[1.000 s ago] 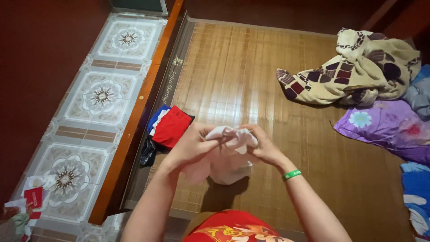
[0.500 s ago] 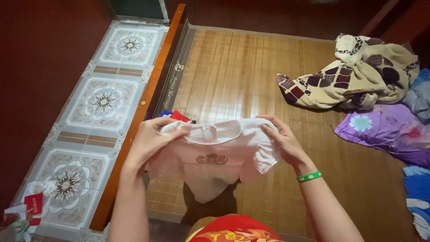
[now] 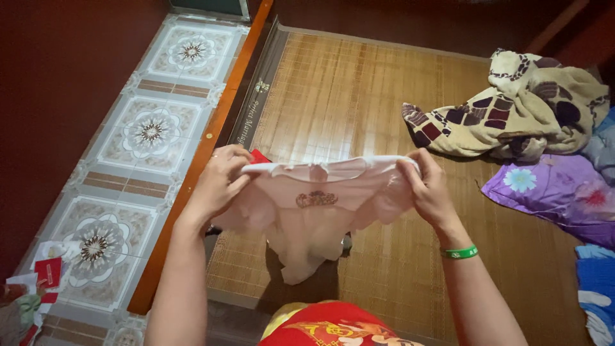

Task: Folding various items of clothing including pants and a shirt on a floor mat.

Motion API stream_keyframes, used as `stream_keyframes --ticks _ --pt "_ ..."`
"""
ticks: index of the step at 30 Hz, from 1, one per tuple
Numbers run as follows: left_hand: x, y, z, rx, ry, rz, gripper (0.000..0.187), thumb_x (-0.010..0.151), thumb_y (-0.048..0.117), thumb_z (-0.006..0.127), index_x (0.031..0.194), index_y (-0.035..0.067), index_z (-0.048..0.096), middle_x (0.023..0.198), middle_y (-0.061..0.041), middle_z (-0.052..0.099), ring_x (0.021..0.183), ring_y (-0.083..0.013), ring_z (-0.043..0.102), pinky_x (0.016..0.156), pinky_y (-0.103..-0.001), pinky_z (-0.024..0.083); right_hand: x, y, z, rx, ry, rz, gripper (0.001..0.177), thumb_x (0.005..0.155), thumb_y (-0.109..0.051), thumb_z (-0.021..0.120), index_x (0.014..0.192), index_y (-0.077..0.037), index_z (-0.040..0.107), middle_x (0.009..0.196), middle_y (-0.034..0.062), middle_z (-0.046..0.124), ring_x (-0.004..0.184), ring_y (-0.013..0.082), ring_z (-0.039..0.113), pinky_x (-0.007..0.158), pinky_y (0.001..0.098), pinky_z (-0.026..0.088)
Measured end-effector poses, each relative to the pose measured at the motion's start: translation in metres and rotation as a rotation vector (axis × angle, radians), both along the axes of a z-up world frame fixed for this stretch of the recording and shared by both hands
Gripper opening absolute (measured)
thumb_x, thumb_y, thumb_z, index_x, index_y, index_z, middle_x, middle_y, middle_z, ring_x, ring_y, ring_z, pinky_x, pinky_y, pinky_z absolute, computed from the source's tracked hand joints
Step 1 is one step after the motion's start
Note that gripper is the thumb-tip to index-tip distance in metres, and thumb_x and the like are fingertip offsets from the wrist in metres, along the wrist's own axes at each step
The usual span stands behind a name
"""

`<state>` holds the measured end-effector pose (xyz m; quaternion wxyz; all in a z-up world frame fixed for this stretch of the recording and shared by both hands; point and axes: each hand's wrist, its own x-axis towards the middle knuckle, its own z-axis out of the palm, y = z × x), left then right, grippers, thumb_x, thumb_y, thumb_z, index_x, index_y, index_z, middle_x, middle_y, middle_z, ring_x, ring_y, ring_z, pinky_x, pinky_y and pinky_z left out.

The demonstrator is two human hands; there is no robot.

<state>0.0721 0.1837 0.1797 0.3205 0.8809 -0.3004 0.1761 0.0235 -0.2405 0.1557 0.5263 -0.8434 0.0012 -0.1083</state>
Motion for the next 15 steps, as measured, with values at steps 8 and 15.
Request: stream_keyframes --ticks 8,15 --pt "0.003 -0.014 0.047 0.063 0.289 0.238 0.015 0.099 0.017 0.068 0.105 0.004 0.068 0.084 -0.015 0.070 0.078 -0.0320 0.069 0.067 -0.046 0.052 0.002 0.002 0.048 0.070 -0.137 -0.013 0.016 0.106 -0.017 0.062 0.106 -0.001 0.066 0.091 0.0024 0.068 0.079 0.0078 0.061 0.065 0.0260 0.052" --pt "-0.012 -0.009 0.126 -0.419 0.138 0.030 0.008 0.098 0.007 0.072 0.105 0.006 0.077 0.077 -0.004 0.075 0.066 -0.0116 0.069 0.053 -0.026 0.049 -0.015 -0.034 0.114 0.176 -0.373 -0.049 0.012 0.111 -0.014 0.067 0.105 -0.005 0.063 0.088 -0.0037 0.061 0.076 0.0031 0.055 0.065 0.0194 0.048"
